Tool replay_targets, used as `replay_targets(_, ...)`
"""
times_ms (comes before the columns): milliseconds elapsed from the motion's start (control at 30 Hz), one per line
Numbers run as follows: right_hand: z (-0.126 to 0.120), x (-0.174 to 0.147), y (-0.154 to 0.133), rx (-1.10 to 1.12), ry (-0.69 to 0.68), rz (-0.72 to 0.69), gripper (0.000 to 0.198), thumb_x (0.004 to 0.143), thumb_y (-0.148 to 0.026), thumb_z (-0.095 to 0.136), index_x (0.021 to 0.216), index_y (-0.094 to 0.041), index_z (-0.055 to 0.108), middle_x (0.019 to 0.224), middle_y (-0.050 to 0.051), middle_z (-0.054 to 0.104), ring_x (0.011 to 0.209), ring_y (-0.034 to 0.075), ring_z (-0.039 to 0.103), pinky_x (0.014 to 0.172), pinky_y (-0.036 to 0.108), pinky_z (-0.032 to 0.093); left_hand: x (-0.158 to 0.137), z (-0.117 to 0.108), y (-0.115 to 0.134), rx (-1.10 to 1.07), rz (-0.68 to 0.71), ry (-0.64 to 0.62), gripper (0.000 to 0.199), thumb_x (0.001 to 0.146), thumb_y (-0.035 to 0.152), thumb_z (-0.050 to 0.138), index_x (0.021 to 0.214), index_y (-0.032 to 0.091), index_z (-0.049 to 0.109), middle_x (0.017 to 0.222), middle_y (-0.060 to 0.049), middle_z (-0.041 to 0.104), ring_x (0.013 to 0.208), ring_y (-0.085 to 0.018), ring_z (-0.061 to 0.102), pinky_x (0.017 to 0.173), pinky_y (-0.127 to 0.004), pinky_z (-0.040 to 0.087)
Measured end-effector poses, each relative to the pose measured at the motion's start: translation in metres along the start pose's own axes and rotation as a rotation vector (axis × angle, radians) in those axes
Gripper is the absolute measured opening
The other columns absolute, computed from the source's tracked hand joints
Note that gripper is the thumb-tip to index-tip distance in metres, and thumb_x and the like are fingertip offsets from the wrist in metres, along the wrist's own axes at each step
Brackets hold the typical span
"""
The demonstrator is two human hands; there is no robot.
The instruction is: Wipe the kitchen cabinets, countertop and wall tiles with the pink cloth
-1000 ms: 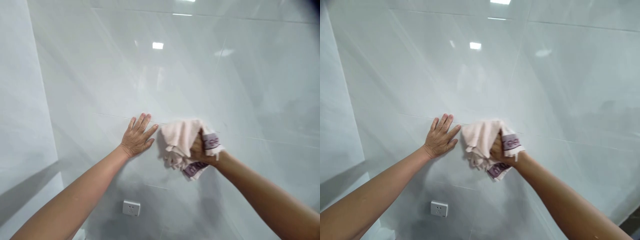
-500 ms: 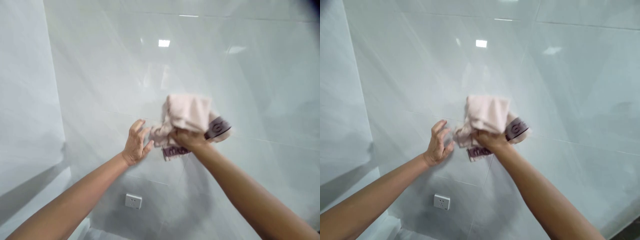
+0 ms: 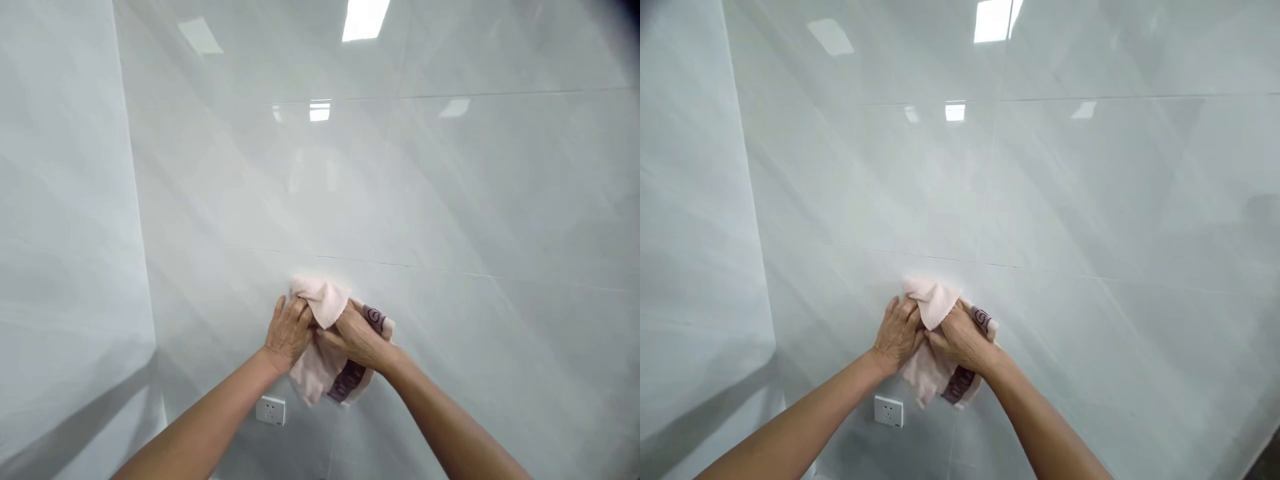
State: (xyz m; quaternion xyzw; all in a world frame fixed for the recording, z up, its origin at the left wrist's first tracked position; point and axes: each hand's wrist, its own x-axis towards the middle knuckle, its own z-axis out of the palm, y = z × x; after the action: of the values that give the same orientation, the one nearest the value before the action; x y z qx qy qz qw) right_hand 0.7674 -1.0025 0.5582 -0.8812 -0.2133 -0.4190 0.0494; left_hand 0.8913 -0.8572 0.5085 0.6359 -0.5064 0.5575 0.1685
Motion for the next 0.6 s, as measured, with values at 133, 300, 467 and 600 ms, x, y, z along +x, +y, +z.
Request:
replay_targets(133,0.044,-0.043,-0.012,0.117,0.529,0.298,0.027,0.095,-0.023,0.046,0.112,-0.019,0.066,0.117,0.012,0.065,0.117,0.024,0.058,0.102,0.042,0.049,0.026,-0.014,0.006,0.147,-0.153,-0.161,0.033,0.097,0.022,0.048,0.129,0.022,0.055,0.141,-0.015,0.054,0.132,-0.029,0.05,0.109,-0.056,0.037)
replay_targets(300,0.144,-0.102,-0.067,0.351,0.799,0.774,0.02,0.096,-0.028,0.046,0.105,-0.019,0.062,0.095,0.007,0.065,0.091,0.018,0.063,0.085,0.035,0.052,0.042,-0.035,0.0,0.197,-0.313,-0.396,0.031,0.088,0.014,0.053,0.114,0.023,0.068,0.107,-0.014,0.067,0.104,-0.031,0.063,0.087,-0.045,0.047)
replay_targets(467,0.21,-0.115,-0.126,0.843,0.475,0.923,0.022,0.092,-0.026,0.041,0.095,-0.018,0.061,0.068,-0.001,0.058,0.059,0.012,0.054,0.059,0.023,0.045,0.031,-0.028,0.007,-0.111,-0.657,-0.398,0.032,0.091,0.018,0.046,0.118,0.024,0.061,0.079,-0.003,0.068,0.075,-0.024,0.065,0.07,-0.034,0.047)
replay_targets(600,0.216,-0.121,-0.15,0.841,0.148,0.803,0.023,0.082,-0.014,0.047,0.09,-0.018,0.068,0.075,0.0,0.067,0.066,0.012,0.06,0.065,0.022,0.045,0.023,-0.01,0.03,-0.387,-0.646,-0.024,0.039,0.101,0.035,0.035,0.131,0.02,0.055,0.11,-0.011,0.064,0.111,-0.024,0.061,0.097,-0.039,0.049)
